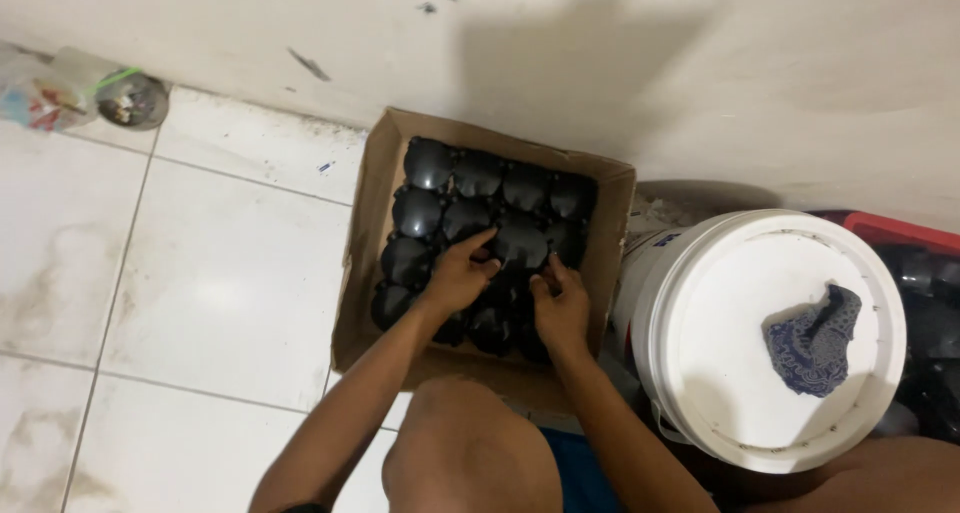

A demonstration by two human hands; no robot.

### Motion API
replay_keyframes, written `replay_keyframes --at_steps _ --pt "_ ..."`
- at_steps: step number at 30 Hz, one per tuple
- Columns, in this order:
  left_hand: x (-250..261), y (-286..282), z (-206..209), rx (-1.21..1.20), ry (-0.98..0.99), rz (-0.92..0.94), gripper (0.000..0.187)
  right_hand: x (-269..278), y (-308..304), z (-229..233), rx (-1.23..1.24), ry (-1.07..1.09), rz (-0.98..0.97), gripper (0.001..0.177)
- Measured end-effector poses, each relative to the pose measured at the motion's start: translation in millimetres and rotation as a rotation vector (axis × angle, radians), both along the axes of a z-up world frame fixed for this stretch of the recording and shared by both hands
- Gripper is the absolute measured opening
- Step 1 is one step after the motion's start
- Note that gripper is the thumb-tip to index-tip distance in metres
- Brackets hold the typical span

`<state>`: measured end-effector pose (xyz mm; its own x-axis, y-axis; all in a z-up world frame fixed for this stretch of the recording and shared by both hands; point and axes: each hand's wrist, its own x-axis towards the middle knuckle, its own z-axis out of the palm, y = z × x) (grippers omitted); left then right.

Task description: Cleaning black plastic caps with a cloth and arranging them in a cardboard box

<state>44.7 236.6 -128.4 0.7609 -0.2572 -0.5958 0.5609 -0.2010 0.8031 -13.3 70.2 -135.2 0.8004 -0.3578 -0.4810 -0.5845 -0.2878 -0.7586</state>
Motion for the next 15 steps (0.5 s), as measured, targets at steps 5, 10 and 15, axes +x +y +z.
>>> replay_keyframes --at_steps 5,10,15 --pt "23 -48 -58 0.035 -0.014 -0.065 0.052 27 -11 6 0.03 0.064 -0.17 0.059" --pt "47 -81 -79 0.07 -0.031 -0.063 0.052 55 -16 -10 0.03 0.092 -0.232 0.06" --pt "60 -102 -83 0.091 -0.053 -0.005 0.048 73 -20 -18 -0.046 0.094 -0.243 0.056"
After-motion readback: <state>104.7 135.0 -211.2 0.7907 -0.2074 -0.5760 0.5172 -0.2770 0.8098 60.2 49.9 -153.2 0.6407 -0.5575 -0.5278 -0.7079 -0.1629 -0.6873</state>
